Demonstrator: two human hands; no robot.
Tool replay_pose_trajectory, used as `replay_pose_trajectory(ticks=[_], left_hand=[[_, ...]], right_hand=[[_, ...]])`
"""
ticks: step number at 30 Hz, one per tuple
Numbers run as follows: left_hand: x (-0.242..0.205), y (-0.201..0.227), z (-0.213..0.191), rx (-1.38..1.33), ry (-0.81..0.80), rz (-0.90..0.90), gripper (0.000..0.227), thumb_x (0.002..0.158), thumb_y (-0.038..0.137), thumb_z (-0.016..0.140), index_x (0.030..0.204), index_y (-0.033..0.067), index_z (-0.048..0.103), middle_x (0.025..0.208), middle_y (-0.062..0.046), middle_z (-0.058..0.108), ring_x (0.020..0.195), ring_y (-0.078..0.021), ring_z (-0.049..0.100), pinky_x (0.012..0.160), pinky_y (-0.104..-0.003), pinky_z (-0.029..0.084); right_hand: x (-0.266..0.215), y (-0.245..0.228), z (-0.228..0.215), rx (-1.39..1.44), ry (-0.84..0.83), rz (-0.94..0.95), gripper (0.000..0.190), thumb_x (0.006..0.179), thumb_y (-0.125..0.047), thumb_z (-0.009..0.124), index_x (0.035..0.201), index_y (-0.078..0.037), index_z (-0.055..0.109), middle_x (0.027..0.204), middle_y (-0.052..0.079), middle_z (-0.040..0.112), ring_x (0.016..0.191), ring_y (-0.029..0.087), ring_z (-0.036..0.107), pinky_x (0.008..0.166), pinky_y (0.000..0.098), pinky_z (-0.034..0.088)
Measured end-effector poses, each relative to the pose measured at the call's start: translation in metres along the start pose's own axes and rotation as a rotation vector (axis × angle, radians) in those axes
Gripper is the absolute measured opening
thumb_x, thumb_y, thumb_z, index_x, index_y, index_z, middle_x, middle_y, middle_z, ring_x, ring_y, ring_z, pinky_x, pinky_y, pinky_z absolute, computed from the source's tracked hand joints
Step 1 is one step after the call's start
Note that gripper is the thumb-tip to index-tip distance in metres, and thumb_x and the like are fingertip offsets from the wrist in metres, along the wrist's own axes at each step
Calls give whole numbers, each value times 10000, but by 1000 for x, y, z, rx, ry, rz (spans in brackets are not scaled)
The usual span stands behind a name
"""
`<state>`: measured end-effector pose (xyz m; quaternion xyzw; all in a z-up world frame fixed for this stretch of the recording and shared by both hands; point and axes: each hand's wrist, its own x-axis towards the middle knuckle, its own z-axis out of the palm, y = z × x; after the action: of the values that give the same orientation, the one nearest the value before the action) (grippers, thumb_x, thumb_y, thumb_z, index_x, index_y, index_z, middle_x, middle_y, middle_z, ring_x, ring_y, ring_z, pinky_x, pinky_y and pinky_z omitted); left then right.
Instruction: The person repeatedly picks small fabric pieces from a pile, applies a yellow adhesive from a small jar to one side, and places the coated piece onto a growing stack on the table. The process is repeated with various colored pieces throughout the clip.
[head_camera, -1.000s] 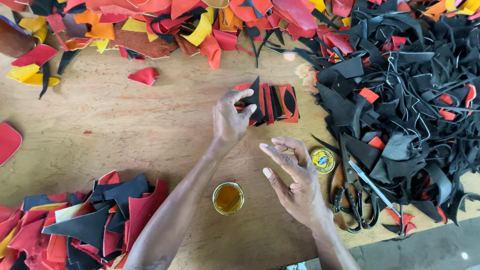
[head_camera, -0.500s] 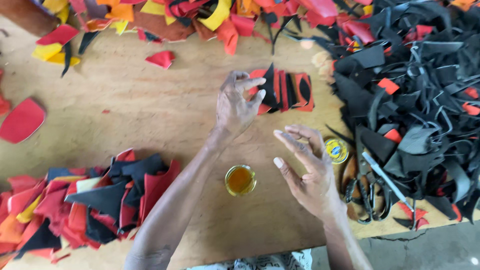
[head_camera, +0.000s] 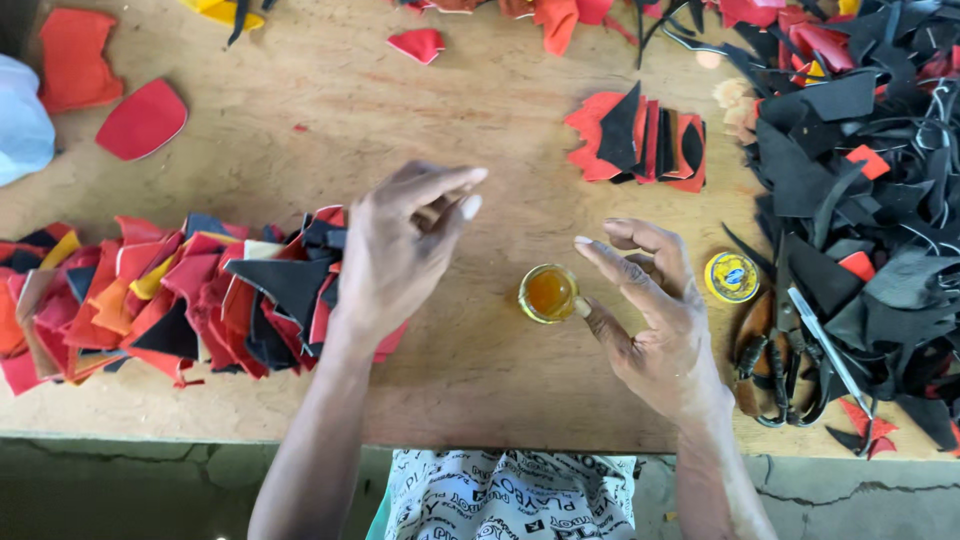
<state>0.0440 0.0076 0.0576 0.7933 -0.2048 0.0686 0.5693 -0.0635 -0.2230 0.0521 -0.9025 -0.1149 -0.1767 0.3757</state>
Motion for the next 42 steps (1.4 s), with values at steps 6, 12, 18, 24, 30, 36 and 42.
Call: replay_pose_trajectory(ticks=[6, 12, 18, 24, 30, 36, 42], left_hand=[[-39, -4, -30, 298, 8, 32, 153, 972, 25, 730, 1122, 49, 749, 972, -95, 712, 801, -222, 686, 723, -348, 536], [-62, -19, -35, 720, -86, -18, 488, 681, 127, 857, 1132, -11, 731, 1118, -125, 594, 1082, -340, 508, 917, -475, 424], [-64, -30, -34, 741, -72, -28, 450, 654, 108, 859, 1095, 88, 774, 1133, -97, 569, 1095, -324, 492, 913, -461, 415], [-61, -33, -31, 729, -133, 22, 466, 639, 112, 869, 1090, 67, 761, 1136, -117, 551, 1088, -343, 483, 873, -488, 398], [-61, -30, -27, 699, -88, 106, 339, 636, -48, 791, 945, 60, 701, 1165, -87, 591, 1149, -312, 512, 979, -479, 391], [-57, -19, -35, 545, -119, 77, 213, 763, 36, 807, 935, 72, 686, 911, -35, 713, 1051, -283, 603, 989, -513, 345], [-60, -3, -40, 346, 59, 113, 166, 879, 91, 805, 1016, 106, 712, 969, -71, 750, 1003, -229, 668, 960, -389, 476]], right_hand=[[1, -14, 8, -20, -78, -16, 618, 760, -8, 849, 1335, -150, 672, 1430, 103, 516, 1143, 235, 581, 937, 348, 536], [8, -31, -1, -159, -207, -83, 548, 735, -140, 848, 1268, -144, 719, 1477, 98, 481, 1291, 343, 462, 1025, 428, 468], [14, -28, -13, -294, -366, -133, 494, 712, -228, 828, 1174, -84, 728, 1534, 133, 407, 1365, 413, 359, 1097, 486, 378], [20, -15, -1, -315, -421, -132, 468, 694, -197, 810, 1119, -25, 720, 1535, 160, 395, 1365, 419, 344, 1091, 494, 366], [24, -7, 9, -332, -523, -87, 361, 629, -86, 816, 967, -14, 710, 1532, 159, 392, 1408, 410, 334, 1106, 496, 361], [23, -8, 1, -280, -448, -173, 500, 595, -93, 829, 1071, 3, 712, 1531, 185, 397, 1378, 426, 352, 1118, 496, 351], [25, -10, 3, -284, -449, -152, 488, 612, -117, 864, 1069, -27, 718, 1510, 158, 419, 1364, 420, 372, 1109, 484, 361]])
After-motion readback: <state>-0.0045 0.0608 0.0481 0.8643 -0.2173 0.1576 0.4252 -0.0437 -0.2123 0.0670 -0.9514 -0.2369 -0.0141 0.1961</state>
